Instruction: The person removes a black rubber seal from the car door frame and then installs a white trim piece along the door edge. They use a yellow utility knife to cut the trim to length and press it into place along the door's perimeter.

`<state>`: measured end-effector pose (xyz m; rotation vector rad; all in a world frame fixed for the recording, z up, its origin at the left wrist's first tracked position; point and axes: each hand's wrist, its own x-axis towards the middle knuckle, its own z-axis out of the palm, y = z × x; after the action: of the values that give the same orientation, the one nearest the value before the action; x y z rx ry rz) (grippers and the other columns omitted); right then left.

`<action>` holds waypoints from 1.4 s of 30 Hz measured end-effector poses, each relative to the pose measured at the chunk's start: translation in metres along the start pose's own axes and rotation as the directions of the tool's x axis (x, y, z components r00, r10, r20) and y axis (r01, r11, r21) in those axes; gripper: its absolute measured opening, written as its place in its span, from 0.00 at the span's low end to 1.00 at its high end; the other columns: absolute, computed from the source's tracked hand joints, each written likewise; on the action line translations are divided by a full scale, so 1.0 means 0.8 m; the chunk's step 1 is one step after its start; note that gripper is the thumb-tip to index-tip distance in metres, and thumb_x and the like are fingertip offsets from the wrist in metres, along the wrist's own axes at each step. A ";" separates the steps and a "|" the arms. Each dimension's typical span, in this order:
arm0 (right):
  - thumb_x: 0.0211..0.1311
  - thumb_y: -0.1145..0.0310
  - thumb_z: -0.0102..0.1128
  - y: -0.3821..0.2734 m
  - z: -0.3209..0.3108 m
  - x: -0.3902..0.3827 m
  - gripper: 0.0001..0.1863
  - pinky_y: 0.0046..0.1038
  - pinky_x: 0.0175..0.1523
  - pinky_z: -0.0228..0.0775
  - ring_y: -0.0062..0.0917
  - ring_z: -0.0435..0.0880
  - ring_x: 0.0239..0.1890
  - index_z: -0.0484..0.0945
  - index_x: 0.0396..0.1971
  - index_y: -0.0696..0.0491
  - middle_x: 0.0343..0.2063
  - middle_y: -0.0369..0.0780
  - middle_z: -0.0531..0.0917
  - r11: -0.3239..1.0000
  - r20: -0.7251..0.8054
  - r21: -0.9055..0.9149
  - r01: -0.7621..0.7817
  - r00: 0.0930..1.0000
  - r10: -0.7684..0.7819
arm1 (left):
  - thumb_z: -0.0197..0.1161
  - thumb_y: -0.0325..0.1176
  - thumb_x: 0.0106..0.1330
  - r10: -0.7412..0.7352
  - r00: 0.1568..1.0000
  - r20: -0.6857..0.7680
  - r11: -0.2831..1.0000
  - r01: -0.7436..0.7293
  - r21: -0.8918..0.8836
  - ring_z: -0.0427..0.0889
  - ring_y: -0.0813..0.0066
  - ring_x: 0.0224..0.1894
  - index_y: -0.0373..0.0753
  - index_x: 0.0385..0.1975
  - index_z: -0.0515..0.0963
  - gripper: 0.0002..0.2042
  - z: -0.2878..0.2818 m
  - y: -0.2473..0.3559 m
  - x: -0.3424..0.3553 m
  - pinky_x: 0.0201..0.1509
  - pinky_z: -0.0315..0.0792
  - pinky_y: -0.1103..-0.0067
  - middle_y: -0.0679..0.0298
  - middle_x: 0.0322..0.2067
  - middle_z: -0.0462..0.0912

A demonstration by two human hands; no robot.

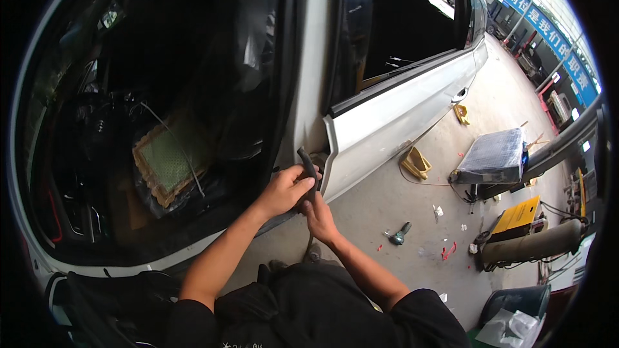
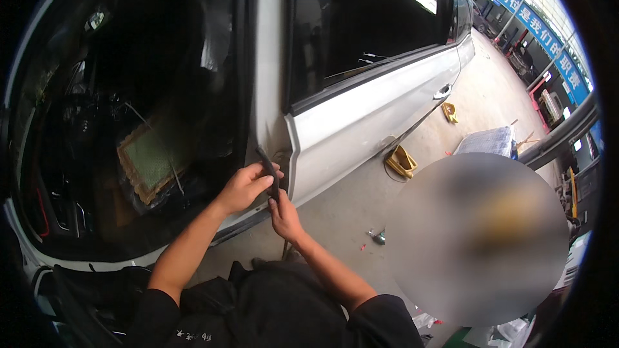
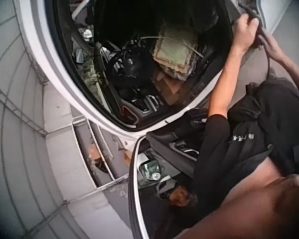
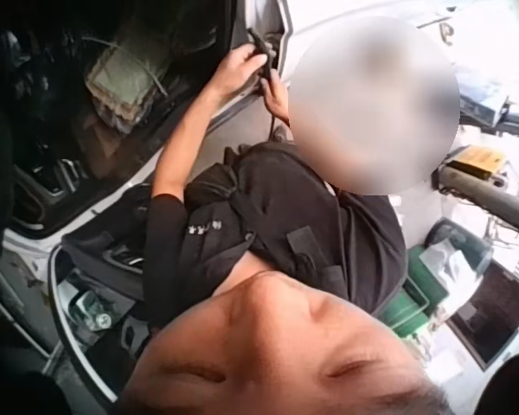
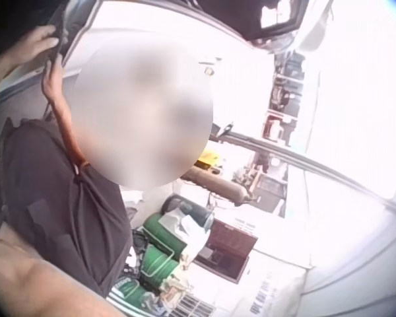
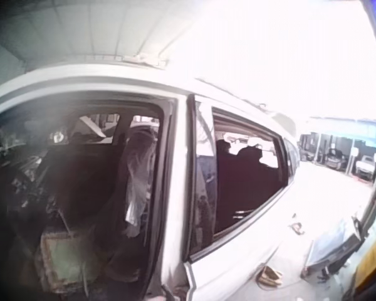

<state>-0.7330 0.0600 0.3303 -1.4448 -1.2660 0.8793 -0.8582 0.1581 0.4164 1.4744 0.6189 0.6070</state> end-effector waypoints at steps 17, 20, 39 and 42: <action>0.64 0.64 0.53 0.059 0.023 0.005 0.12 0.51 0.40 0.64 0.56 0.74 0.36 0.67 0.34 0.58 0.28 0.56 0.76 0.931 -0.269 -0.303 -0.201 0.956 0.119 | 0.56 0.41 0.70 0.138 0.975 -0.174 0.911 -0.057 0.408 0.67 0.83 0.24 0.34 0.22 0.69 0.18 0.005 0.012 0.093 0.29 0.67 0.79 0.68 0.18 0.70; 0.65 0.63 0.52 0.057 0.034 0.005 0.12 0.51 0.39 0.64 0.57 0.74 0.36 0.66 0.34 0.58 0.27 0.56 0.76 0.947 -0.403 -0.288 -0.140 0.915 0.012 | 0.54 0.43 0.71 0.225 0.958 -0.177 0.934 -0.160 0.320 0.62 0.82 0.21 0.33 0.19 0.67 0.21 -0.001 0.008 0.105 0.24 0.61 0.76 0.66 0.14 0.65; 0.68 0.57 0.48 0.062 0.068 0.019 0.17 0.50 0.38 0.65 0.55 0.75 0.34 0.70 0.34 0.58 0.27 0.56 0.77 0.956 -0.535 -0.182 -0.230 0.839 0.101 | 0.58 0.40 0.70 0.198 0.974 -0.107 0.973 -0.183 0.138 0.57 0.88 0.19 0.36 0.17 0.67 0.20 -0.003 0.009 0.117 0.21 0.55 0.82 0.76 0.14 0.62; 0.66 0.57 0.49 0.055 0.066 0.013 0.17 0.50 0.36 0.65 0.55 0.76 0.32 0.70 0.32 0.59 0.25 0.55 0.78 0.950 -0.539 -0.193 -0.244 0.836 0.105 | 0.58 0.40 0.70 0.122 0.986 -0.115 0.992 -0.117 0.053 0.57 0.88 0.19 0.36 0.16 0.67 0.21 0.001 0.011 0.117 0.21 0.54 0.82 0.77 0.14 0.62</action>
<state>-0.7694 0.0826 0.2755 -1.8735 -0.8555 0.3892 -0.7913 0.2233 0.4245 1.5349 0.6426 0.7817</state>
